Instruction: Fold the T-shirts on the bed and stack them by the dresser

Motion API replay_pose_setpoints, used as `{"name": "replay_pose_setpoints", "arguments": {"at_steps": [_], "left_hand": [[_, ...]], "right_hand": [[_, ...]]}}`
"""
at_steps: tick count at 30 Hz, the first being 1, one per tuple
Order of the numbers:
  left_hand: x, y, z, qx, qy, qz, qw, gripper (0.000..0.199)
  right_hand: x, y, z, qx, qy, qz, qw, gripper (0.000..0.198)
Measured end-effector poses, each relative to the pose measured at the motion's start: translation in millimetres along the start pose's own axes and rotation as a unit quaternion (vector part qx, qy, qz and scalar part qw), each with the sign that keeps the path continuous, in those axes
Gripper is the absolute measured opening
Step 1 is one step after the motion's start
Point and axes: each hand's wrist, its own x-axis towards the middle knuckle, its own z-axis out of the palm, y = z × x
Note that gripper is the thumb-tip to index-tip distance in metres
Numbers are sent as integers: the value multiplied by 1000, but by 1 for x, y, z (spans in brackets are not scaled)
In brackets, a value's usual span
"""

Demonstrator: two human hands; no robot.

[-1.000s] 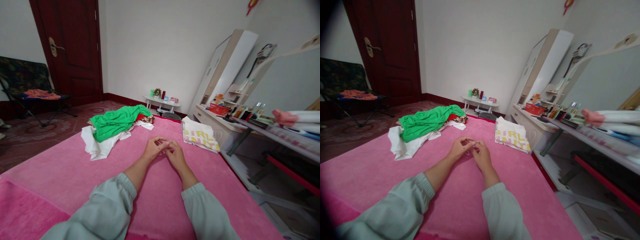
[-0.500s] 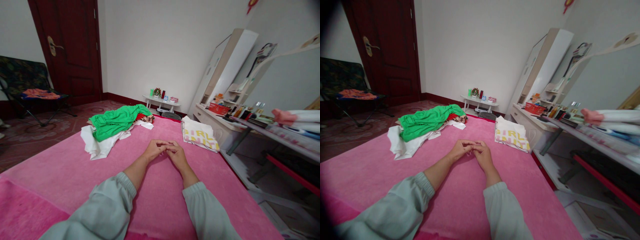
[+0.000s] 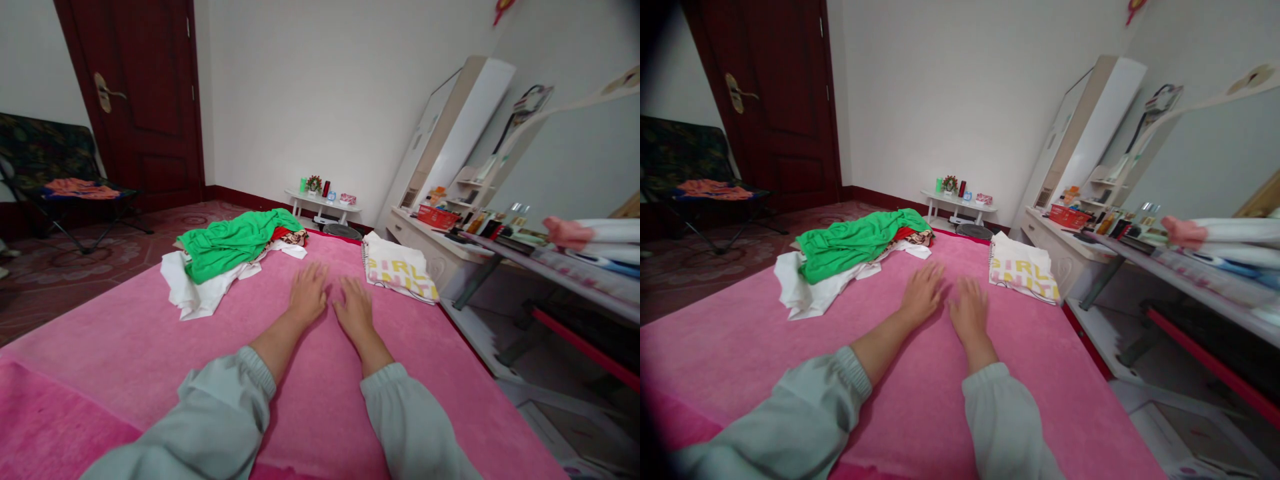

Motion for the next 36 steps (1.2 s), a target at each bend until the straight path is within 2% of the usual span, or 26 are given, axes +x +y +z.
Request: {"name": "replay_pose_setpoints", "arguments": {"at_steps": [2, 3, 7, 15, 36], "left_hand": [[-3, 2, 3, 179, 44, 15, 983, 73], [-5, 2, 4, 234, 50, 12, 971, 77], [-9, 1, 9, 322, 43, 3, 946, 79], [-9, 2, 9, 329, 71, 21, 941, 76], [-9, 5, 9, 324, 84, 39, 941, 74]], "right_hand": [[-1, -7, -2, -121, 43, 39, 991, 74], [-2, -10, -3, -163, 56, 48, 984, 80], [-4, -22, -1, -263, 53, 50, 962, 83], [-5, -28, 1, -283, 56, 39, 957, 82], [-4, -27, 2, -287, 64, 35, 955, 79]]}}
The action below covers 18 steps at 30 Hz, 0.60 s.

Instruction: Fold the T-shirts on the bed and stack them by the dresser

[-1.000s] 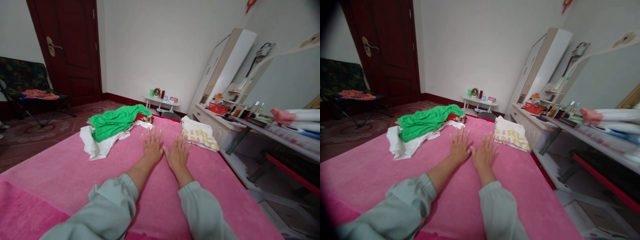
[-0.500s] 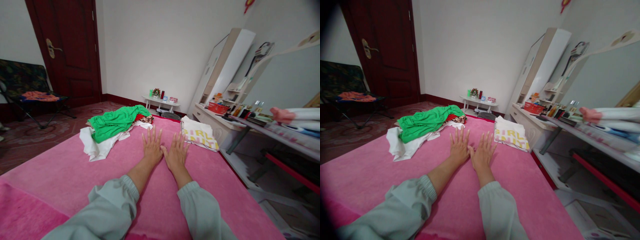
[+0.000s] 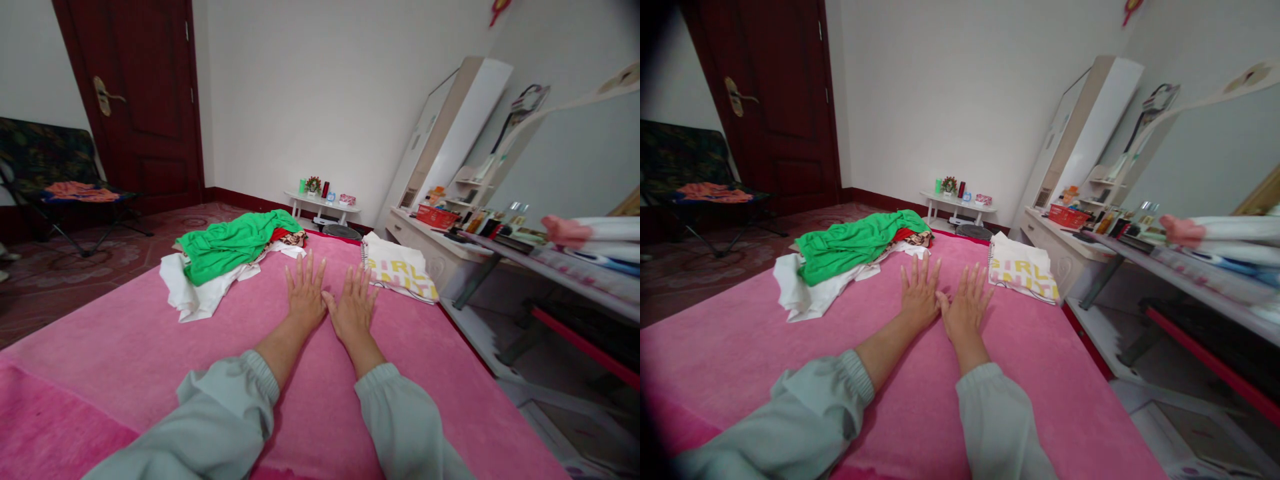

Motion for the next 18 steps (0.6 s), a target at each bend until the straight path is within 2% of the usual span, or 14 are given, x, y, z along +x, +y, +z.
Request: {"name": "replay_pose_setpoints", "arguments": {"at_steps": [6, 13, 18], "left_hand": [[1, 0, -1, 9, -11, 11, 1000, 78], [4, 2, -2, 12, -9, 29, 999, 65], [5, 4, -5, 19, -14, 53, 998, 63]], "right_hand": [[2, 4, -1, -7, -17, -4, 1000, 67], [6, 5, 0, -5, -16, -9, 1000, 64], [6, 0, -2, 22, -19, -17, 999, 63]]}}
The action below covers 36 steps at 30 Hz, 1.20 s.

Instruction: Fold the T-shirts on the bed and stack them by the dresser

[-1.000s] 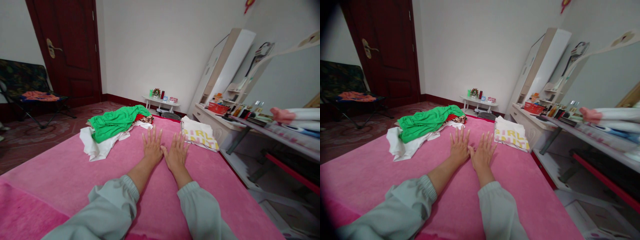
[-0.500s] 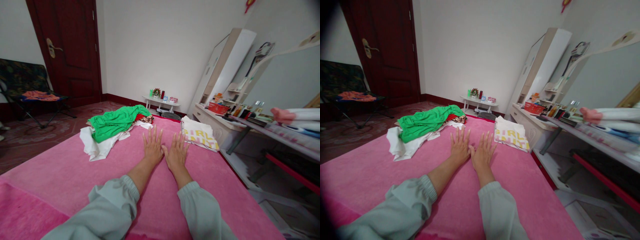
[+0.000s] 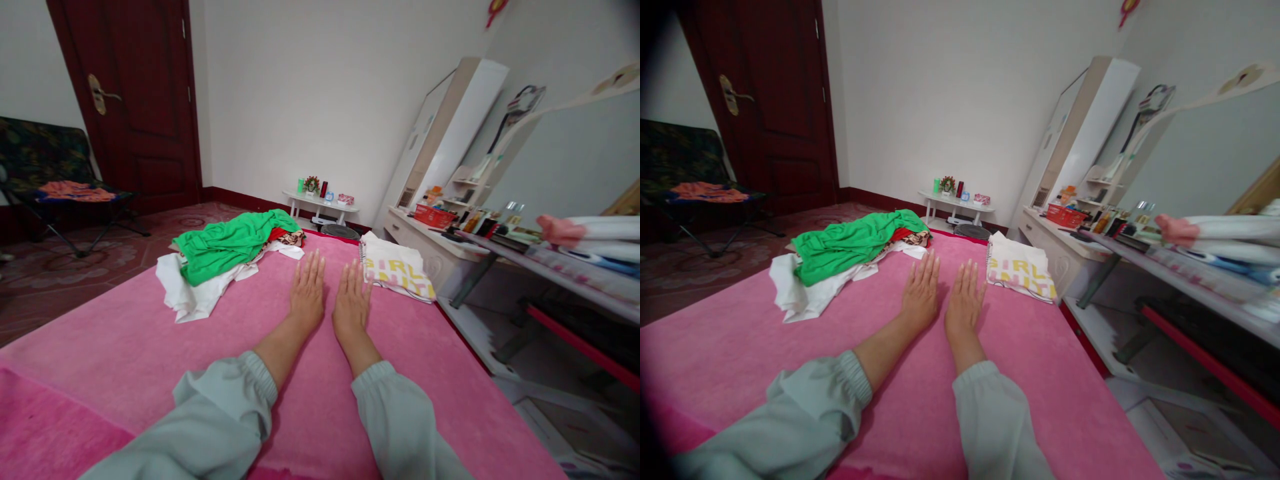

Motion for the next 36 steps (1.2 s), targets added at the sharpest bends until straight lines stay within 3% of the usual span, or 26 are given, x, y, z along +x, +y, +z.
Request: {"name": "replay_pose_setpoints", "arguments": {"at_steps": [8, 15, 24, 36], "left_hand": [[1, 1, 1, -15, -14, 2, 1000, 69], [-1, -2, 10, -24, -1, -65, 998, 85], [-2, -7, 16, -51, -36, -137, 989, 82], [-2, -7, 17, -89, -87, -147, 981, 82]], "right_hand": [[0, -1, 4, 4, 1, -8, 1000, 61], [-2, 2, 2, -2, 17, 54, 998, 68], [-2, 2, 3, 15, 38, 66, 997, 68], [-3, 2, 4, 67, 5, 71, 995, 64]]}}
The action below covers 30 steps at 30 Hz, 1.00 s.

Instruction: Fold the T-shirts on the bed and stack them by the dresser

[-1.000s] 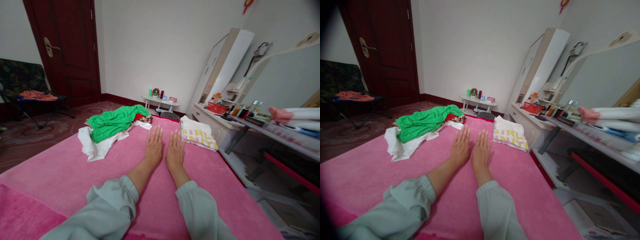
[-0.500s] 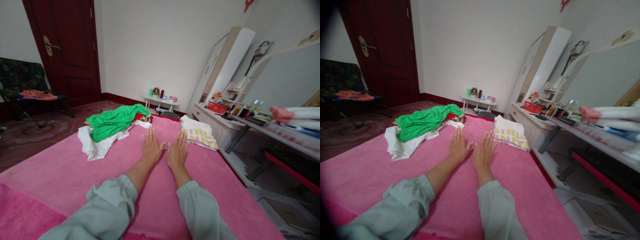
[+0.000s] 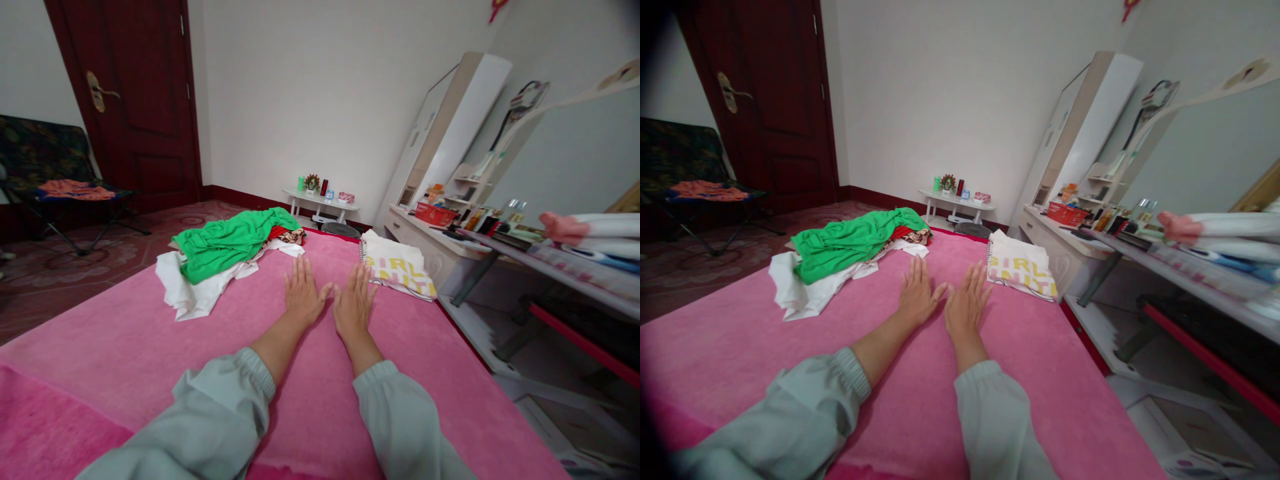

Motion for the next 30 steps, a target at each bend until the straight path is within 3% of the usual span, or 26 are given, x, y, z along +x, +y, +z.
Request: {"name": "replay_pose_setpoints", "arguments": {"at_steps": [6, 11, 18, 22, 26, 30], "left_hand": [[5, -8, 5, -78, -115, 33, 990, 82], [5, -10, 5, -94, -122, 44, 987, 76], [7, -11, 4, -102, -135, 42, 985, 76], [4, -10, 4, -91, -140, 41, 985, 75], [-2, -9, 7, -50, -148, 91, 984, 57], [16, -32, -12, -59, -130, 129, 981, 40]], "right_hand": [[1, 9, 14, 175, -94, 54, 979, 69], [2, 13, 20, 231, -105, 69, 965, 71], [2, 10, 18, 228, -122, 74, 963, 72], [1, 13, 21, 165, -157, 58, 972, 64], [0, 15, 22, 71, -221, -17, 972, 47], [1, 18, 20, 79, -204, -34, 975, 43]]}}
